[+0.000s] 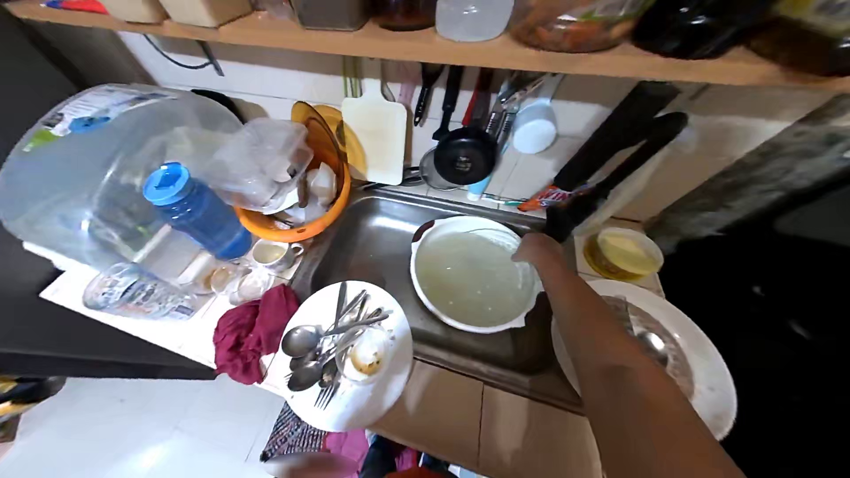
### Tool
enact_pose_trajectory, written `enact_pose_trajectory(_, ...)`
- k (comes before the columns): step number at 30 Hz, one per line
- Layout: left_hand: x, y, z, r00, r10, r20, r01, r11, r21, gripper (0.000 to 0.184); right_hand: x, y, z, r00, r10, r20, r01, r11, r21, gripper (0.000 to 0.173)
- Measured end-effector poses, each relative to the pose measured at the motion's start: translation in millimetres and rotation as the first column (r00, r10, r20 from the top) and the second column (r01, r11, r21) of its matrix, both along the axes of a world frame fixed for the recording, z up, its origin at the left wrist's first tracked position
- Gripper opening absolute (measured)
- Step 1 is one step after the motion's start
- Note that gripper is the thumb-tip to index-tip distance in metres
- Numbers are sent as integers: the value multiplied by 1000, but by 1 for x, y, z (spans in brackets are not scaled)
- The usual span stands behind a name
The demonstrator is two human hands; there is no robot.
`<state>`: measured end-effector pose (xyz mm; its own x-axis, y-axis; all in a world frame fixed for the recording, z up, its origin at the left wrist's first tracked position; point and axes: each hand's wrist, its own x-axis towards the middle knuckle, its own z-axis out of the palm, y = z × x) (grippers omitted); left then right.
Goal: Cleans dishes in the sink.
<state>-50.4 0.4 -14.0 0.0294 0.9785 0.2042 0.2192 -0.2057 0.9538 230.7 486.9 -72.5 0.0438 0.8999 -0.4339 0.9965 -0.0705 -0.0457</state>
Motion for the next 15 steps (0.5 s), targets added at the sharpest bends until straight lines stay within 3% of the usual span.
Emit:
enact_pose_trajectory(3, -4, 5, -1, 999, -22, 38, 23, 1000, -13, 42, 11, 9, -3, 973, -78, -217, 66, 996, -61, 41)
enact_pose_trajectory(10, -14, 23, -7, 997, -54, 54, 54, 999, 5, 36, 5, 10, -2, 856, -189, -481, 155, 982, -110, 29)
enact_pose_trajectory(12, -16, 29, -9, 997, -61, 50, 59, 998, 31, 35, 5, 5, -3, 811, -175, -558, 158, 984, -78, 41)
enact_pose_trajectory(15, -22, 36, -12, 996, -73, 41, 70, 995, 64, 34, 4, 1, -3, 793, -141, -592, 87, 989, -119, 77)
